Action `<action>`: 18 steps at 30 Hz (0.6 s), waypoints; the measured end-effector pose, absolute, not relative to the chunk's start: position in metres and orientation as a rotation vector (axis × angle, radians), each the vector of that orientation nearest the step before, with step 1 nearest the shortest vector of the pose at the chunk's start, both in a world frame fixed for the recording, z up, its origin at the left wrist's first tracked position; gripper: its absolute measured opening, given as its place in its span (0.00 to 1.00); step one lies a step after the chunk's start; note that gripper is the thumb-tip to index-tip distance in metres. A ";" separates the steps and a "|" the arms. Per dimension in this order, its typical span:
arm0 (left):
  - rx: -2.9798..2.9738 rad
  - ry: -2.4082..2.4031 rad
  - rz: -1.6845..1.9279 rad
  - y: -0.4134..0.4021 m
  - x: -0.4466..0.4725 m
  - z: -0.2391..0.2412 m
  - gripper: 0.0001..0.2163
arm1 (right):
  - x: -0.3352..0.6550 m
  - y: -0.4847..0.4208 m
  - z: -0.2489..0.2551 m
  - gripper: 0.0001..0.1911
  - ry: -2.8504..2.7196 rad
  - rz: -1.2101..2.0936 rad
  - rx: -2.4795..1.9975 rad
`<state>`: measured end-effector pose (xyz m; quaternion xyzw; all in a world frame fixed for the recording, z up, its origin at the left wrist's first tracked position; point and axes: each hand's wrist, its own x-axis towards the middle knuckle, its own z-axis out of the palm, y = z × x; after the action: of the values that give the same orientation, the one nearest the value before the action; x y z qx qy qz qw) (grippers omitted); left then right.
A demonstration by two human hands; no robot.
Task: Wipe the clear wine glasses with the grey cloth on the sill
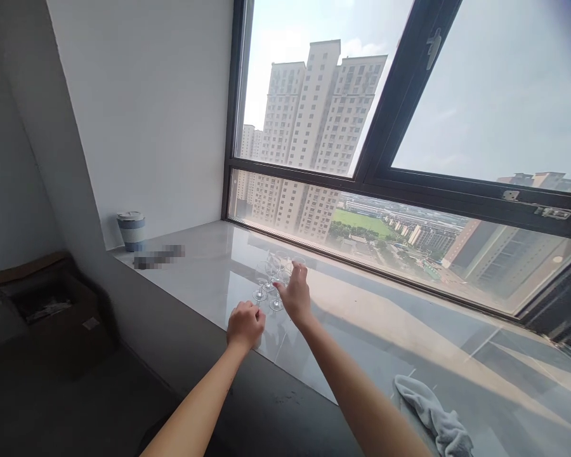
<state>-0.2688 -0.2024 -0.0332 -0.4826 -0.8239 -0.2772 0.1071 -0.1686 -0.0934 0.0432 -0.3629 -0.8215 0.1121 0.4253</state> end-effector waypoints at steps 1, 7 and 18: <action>-1.420 -2.423 -0.815 -0.202 -0.269 -0.034 0.14 | -0.169 -0.094 0.043 0.35 -2.037 0.274 -0.899; -1.427 -2.410 -0.780 -0.202 -0.270 -0.034 0.14 | -0.150 -0.097 0.042 0.35 -1.994 0.206 -0.871; -1.453 -2.381 -0.765 -0.204 -0.271 -0.030 0.15 | 0.044 -0.101 0.013 0.24 -2.062 -0.083 -1.546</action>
<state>-0.2713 -0.2035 -0.0301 -0.4983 -0.8170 -0.2623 0.1244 0.0443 -0.1010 0.0129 -0.5760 -0.7682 -0.0310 0.2779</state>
